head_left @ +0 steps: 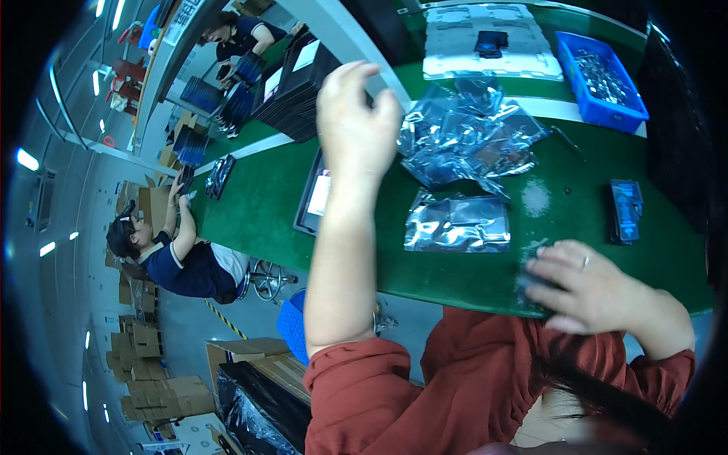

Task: The person repeatedly picks small blue electronic components from a blue bin, places them into clear plastic bags, and stacks the sealed bags on the table. They also handle black plastic trays and a blue bin, moving them around the workspace.

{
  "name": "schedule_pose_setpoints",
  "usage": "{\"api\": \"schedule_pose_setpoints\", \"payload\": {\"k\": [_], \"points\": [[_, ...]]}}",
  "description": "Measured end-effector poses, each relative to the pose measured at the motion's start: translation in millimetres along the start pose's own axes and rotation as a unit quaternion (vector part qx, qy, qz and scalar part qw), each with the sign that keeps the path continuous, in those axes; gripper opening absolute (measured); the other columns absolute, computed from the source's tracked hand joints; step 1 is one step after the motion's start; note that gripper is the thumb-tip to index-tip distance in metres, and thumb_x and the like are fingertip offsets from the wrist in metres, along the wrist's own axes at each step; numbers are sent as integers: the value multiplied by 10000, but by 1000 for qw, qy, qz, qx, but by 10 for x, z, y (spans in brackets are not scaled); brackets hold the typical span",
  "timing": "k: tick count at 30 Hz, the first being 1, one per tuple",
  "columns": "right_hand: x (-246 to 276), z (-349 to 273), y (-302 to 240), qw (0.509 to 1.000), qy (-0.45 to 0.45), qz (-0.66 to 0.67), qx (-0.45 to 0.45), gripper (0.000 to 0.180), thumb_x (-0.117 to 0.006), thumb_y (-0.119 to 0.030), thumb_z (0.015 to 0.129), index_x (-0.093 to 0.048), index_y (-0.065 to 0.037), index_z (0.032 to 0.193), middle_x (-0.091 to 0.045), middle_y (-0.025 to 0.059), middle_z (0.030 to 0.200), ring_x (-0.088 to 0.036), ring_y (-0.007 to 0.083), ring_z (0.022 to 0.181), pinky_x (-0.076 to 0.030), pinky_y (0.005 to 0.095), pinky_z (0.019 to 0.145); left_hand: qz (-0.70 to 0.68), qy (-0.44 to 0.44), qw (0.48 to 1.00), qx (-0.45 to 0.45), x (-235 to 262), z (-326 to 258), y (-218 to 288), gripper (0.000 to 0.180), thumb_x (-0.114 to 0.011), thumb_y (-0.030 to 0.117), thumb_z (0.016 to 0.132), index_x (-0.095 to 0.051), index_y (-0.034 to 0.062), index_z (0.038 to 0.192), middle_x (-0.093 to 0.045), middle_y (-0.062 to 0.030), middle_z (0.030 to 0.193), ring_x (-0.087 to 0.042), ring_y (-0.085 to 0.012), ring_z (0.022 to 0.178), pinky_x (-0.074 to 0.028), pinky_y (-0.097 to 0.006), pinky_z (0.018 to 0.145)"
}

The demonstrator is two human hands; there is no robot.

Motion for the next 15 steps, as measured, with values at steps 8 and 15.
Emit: {"api": "schedule_pose_setpoints", "payload": {"k": [8, 15], "points": [[-453, 165, -44, 992, -97, -27, -74, 676, -693, -141, 623, -524, -106, 1277, -452, 178, 1350, -399, 375, 1269, -296, 553, 1068, 266, -26, 919, 291, 1148, -809, -2975, 305, -613, 150, 780, -650, 52, 1067, -623, -155, 1102, -581, -323, 1053, -454, -405, 923], [-516, 156, 13, 980, -143, 0, -141, 664, -751, -240, 593, -566, -157, 1225, -475, 135, 1330, -424, 368, 1243, -315, 569, 1051, 379, -17, 828, 413, 1760, -1672, -4198, 388, -624, 197, 844, -565, 42, 1195, -554, -176, 1222, -516, -343, 1150, -422, -424, 976]]}}
Point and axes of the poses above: each hand's wrist, its own z-axis towards the middle knuckle, its own x-axis out of the back of the hand, y = z × x, the point moved 6 cm from there along z, towards the middle knuckle
